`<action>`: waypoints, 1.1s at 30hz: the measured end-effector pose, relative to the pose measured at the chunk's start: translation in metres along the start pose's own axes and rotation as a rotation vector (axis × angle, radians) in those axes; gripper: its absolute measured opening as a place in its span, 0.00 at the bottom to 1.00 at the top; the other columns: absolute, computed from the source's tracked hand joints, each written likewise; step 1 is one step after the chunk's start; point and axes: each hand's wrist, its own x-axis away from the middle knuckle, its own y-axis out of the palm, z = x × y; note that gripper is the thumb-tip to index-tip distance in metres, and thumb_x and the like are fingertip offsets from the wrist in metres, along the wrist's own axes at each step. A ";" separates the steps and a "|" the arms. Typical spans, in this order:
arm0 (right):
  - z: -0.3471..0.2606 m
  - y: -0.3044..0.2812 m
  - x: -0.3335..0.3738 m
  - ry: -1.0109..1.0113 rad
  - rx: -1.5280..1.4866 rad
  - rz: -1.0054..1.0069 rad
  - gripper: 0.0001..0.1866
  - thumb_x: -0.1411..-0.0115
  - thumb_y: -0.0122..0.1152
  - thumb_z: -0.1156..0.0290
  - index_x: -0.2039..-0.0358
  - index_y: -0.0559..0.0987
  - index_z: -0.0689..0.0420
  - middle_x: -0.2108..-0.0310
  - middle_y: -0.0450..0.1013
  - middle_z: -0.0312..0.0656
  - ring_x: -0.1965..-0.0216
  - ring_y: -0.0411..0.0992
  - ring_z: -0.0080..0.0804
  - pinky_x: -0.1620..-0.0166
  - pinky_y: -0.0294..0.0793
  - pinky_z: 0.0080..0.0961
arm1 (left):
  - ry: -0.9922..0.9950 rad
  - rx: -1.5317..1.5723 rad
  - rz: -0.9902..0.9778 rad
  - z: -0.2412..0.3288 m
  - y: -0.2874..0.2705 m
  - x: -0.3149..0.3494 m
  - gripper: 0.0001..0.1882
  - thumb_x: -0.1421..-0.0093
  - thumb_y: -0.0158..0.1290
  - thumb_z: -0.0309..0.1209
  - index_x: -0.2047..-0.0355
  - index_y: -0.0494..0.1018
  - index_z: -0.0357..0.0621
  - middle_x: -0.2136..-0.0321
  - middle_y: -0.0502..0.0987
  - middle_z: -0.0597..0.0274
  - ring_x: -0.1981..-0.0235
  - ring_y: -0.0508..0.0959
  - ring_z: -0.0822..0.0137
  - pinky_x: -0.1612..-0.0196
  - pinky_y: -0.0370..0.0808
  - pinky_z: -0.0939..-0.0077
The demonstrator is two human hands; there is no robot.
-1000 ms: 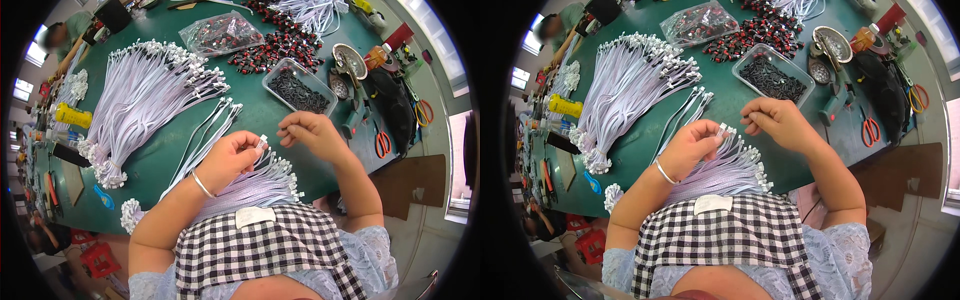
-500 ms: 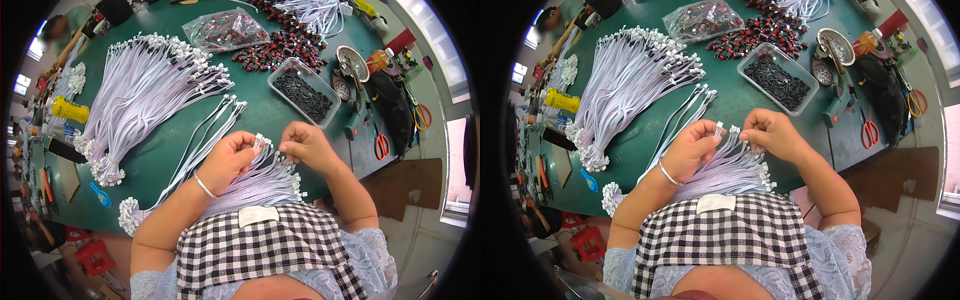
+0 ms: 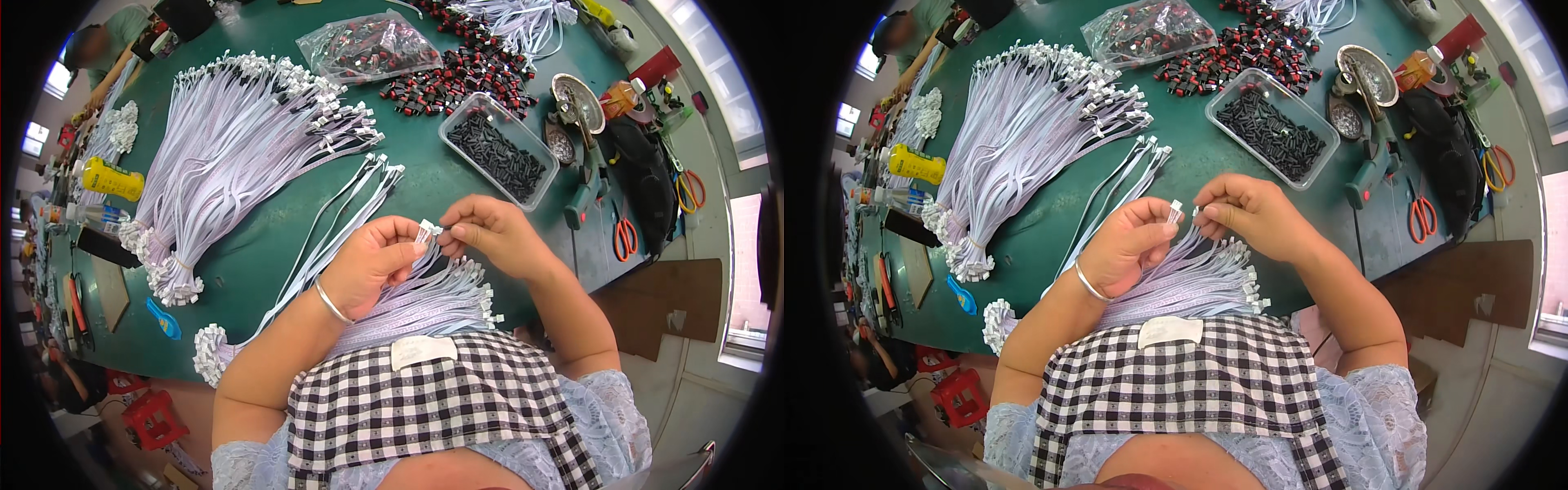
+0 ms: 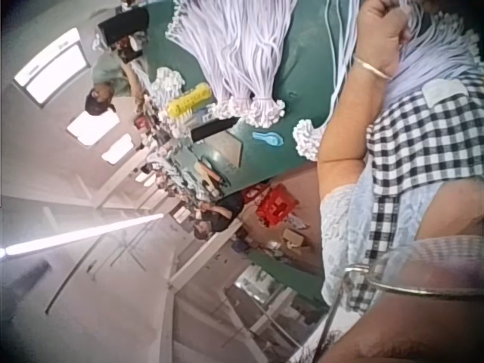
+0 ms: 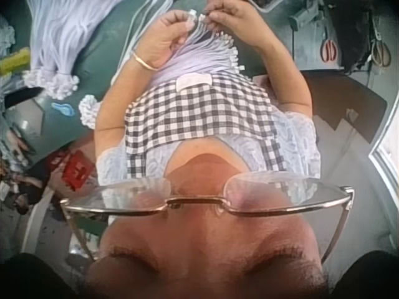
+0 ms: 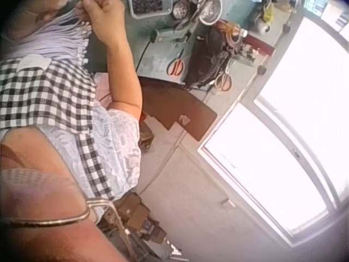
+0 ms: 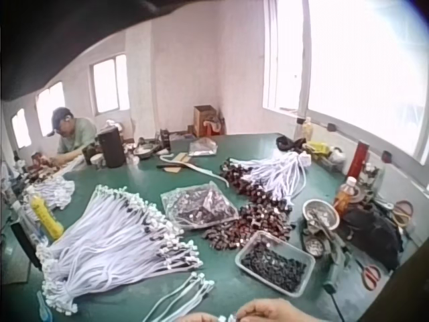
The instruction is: The person sits at a green workbench and repeatedly picks up white cables and small black plastic connectors. They insert the connectors into the ends of the cables by hand, then place the finished cables into a pile on the table. The workspace contains various tools and components, including a soldering iron and containers of parts.
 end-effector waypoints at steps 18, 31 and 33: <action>0.002 0.010 -0.005 -0.012 -0.128 0.004 0.05 0.39 0.53 0.75 0.64 0.71 0.63 0.71 0.74 0.41 0.73 0.72 0.22 0.69 0.73 0.19 | 0.003 0.030 0.006 -0.005 -0.009 -0.004 0.06 0.42 0.53 0.27 0.65 0.70 0.42 0.77 0.68 0.74 0.84 0.59 0.86 0.82 0.54 0.92; 0.007 0.021 -0.007 -0.146 0.030 0.118 0.04 0.42 0.55 0.78 0.65 0.72 0.64 0.70 0.74 0.41 0.69 0.75 0.24 0.67 0.75 0.17 | 0.009 0.031 -0.007 -0.005 -0.009 -0.004 0.05 0.42 0.53 0.27 0.67 0.69 0.44 0.76 0.68 0.74 0.84 0.59 0.86 0.82 0.53 0.93; 0.006 0.022 -0.006 -0.149 0.050 0.121 0.04 0.42 0.55 0.78 0.66 0.72 0.64 0.71 0.75 0.40 0.69 0.75 0.23 0.67 0.75 0.17 | 0.015 0.014 -0.007 -0.005 -0.009 -0.004 0.05 0.42 0.53 0.27 0.67 0.69 0.44 0.76 0.68 0.74 0.84 0.59 0.86 0.82 0.53 0.93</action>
